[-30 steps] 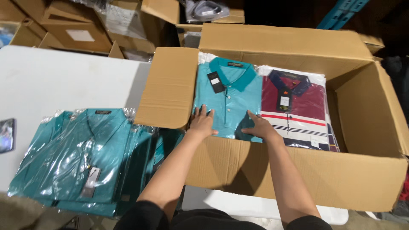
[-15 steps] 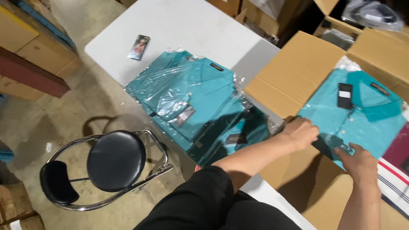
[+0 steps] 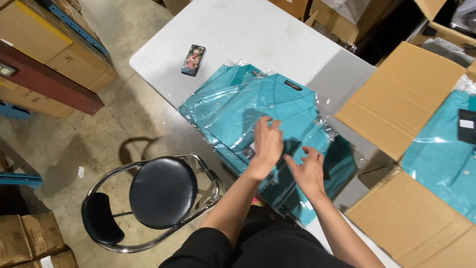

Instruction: The person picks up packaged shirts from a table one at a time and places them into a cardboard box.

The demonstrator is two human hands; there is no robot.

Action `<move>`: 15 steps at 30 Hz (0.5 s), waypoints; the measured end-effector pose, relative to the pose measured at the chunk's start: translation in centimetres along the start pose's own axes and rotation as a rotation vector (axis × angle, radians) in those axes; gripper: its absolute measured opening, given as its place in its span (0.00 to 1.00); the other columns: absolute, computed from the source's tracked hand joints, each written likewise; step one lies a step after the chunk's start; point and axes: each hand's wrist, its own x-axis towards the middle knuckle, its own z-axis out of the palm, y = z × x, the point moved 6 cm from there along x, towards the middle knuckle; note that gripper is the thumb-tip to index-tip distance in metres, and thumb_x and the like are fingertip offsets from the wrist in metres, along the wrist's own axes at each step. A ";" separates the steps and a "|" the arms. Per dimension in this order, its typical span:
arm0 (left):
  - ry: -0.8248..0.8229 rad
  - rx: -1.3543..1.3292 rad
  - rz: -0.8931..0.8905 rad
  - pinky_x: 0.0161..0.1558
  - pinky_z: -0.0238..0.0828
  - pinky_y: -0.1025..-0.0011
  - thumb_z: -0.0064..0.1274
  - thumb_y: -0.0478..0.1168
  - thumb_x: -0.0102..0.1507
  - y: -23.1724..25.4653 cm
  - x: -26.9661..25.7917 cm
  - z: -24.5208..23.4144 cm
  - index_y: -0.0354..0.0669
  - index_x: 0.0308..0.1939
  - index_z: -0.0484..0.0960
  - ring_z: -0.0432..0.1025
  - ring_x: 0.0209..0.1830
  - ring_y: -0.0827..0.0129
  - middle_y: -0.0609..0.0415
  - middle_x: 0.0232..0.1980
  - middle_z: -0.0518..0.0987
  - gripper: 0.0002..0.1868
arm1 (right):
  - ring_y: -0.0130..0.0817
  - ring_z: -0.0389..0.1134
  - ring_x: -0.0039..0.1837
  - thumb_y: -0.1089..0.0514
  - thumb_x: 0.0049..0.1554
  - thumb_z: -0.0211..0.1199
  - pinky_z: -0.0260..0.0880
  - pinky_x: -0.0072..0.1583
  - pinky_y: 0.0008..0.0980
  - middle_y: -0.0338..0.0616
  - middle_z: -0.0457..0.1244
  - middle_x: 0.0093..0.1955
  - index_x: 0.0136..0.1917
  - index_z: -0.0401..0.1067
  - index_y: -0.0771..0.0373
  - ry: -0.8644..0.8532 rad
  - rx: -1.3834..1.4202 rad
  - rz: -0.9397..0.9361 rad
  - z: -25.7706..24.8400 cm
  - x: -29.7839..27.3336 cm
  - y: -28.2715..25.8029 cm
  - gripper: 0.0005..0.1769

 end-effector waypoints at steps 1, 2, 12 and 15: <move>-0.013 0.066 -0.085 0.60 0.70 0.55 0.65 0.43 0.58 -2.8 0.5 -0.5 0.43 0.55 0.80 0.69 0.63 0.46 0.42 0.61 0.68 0.23 | 0.48 0.70 0.62 0.38 0.50 0.77 0.76 0.62 0.41 0.55 0.56 0.64 0.70 0.62 0.69 -0.133 -0.037 0.115 2.4 0.2 0.4 0.47; -0.015 0.068 -0.083 0.60 0.70 0.55 0.65 0.43 0.58 -4.9 1.1 -0.7 0.43 0.55 0.80 0.69 0.63 0.46 0.42 0.61 0.68 0.23 | 0.48 0.70 0.62 0.38 0.50 0.77 0.76 0.62 0.41 0.55 0.56 0.64 0.70 0.62 0.69 -0.133 -0.034 0.117 3.3 0.3 -0.5 0.47; -0.538 -0.034 -0.538 0.77 0.36 0.41 0.66 0.65 0.55 -12.2 3.4 -7.2 0.31 0.79 0.49 0.38 0.82 0.32 0.25 0.79 0.44 0.64 | 0.60 0.59 0.74 0.42 0.45 0.81 0.64 0.72 0.53 0.59 0.49 0.71 0.72 0.48 0.67 -0.104 -0.116 0.371 7.5 -0.3 -0.3 0.57; -0.573 -0.048 -0.572 0.77 0.33 0.37 0.69 0.67 0.51 -12.9 3.6 -7.2 0.31 0.80 0.46 0.35 0.82 0.33 0.25 0.80 0.43 0.69 | 0.59 0.62 0.72 0.42 0.47 0.79 0.66 0.70 0.53 0.59 0.54 0.68 0.72 0.50 0.68 -0.131 -0.119 0.414 6.6 -1.0 -1.1 0.55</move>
